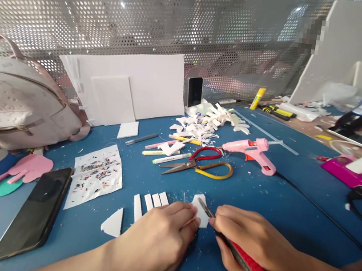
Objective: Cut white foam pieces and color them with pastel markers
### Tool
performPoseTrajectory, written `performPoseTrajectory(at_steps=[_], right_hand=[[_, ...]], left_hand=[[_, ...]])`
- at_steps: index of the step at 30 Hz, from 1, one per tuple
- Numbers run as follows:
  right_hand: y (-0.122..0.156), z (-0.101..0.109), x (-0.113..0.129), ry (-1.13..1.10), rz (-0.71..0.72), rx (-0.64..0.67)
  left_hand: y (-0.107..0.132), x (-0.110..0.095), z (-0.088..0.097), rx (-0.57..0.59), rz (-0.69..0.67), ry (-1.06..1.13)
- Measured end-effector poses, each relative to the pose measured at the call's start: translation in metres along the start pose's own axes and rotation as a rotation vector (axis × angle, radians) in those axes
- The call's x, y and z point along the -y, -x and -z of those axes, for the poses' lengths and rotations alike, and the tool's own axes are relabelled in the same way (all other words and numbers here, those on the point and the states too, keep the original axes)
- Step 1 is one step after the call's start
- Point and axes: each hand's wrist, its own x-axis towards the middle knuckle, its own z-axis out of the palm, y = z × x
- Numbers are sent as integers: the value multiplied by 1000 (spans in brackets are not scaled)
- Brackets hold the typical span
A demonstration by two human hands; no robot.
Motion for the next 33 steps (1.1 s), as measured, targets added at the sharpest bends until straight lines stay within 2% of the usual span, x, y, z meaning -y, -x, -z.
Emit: performPoseTrajectory(at_steps=[22,33], right_hand=[[-3,11,20,-47,-125,9],[4,10,27,-101,-172,8]], left_hand=[[-1,-1,0,1,-1,-2],[-2,0,0,-10,-13,12]])
